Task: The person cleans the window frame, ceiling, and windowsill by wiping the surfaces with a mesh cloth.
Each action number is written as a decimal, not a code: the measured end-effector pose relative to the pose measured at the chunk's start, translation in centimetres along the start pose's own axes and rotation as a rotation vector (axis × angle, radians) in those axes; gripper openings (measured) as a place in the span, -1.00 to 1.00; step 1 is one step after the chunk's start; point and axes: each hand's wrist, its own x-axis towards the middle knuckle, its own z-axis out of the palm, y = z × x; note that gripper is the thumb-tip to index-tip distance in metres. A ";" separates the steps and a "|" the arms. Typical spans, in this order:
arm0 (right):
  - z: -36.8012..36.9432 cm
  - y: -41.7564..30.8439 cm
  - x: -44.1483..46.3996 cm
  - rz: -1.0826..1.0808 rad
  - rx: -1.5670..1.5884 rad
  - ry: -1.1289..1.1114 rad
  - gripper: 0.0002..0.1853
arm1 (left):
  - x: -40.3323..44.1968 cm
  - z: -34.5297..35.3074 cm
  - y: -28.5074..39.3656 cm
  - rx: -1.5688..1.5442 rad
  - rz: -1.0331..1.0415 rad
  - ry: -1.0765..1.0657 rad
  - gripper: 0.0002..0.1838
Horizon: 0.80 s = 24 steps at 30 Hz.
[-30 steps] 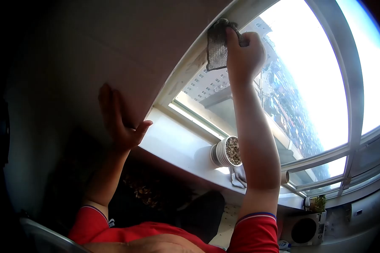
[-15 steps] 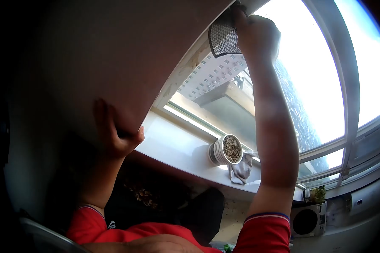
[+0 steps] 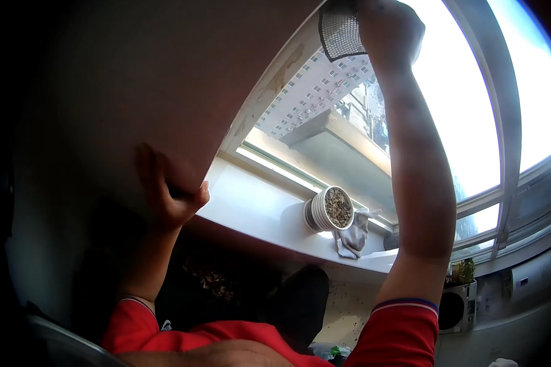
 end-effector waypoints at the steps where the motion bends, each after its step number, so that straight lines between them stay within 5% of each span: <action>1: 0.7 3.6 2.5 -0.096 -0.148 -0.078 -0.77 | -0.1 0.1 0.1 -0.026 0.004 -0.001 -0.01; 4: -0.9 -1.2 2.1 -0.231 0.201 0.374 -0.69 | 0.8 0.1 -0.3 -0.066 0.034 0.021 -0.02; 5: -0.1 -0.7 2.4 -0.266 -0.185 0.260 -0.70 | 0.9 0.0 -0.3 -0.051 0.043 0.022 -0.02; 6: -1.0 -2.0 0.8 -0.157 -0.080 0.146 -0.75 | 0.8 -0.1 -0.3 -0.035 0.050 0.017 -0.01; 9: -0.5 -4.7 -3.9 0.127 0.242 0.060 -0.45 | 0.8 -0.2 -0.1 -0.016 0.024 0.004 0.00; 11: -0.3 -3.8 -3.8 0.048 0.251 0.119 -0.45 | 0.5 -0.2 0.0 -0.012 0.013 0.004 0.00; 13: -1.2 -3.0 0.1 -0.020 0.545 0.303 -0.67 | 0.3 -0.1 -0.3 -0.026 0.023 0.004 0.00; 16: -4.0 -2.7 3.8 0.142 0.107 0.076 -0.66 | 0.5 0.5 -0.7 -0.038 0.041 0.029 -0.01; 17: -2.7 -1.4 3.2 -0.119 0.089 0.249 -0.64 | 0.6 0.2 -0.5 -0.016 0.044 0.022 -0.01; 19: -4.2 -3.8 1.2 0.140 0.275 -0.042 -0.66 | 0.8 0.1 -0.2 -0.010 0.041 0.026 -0.01; 21: 0.2 -2.0 -1.0 -0.107 -0.098 0.020 -0.43 | 0.7 -0.1 -0.2 -0.022 0.031 0.034 -0.02; 23: -0.8 -4.3 -3.7 0.083 0.101 -0.034 -0.41 | 0.6 -0.2 -0.3 -0.038 0.034 0.039 -0.03; 24: -1.3 -4.2 -3.2 0.003 0.066 -0.026 -0.43 | 0.5 -0.1 -0.3 -0.048 0.033 0.039 -0.03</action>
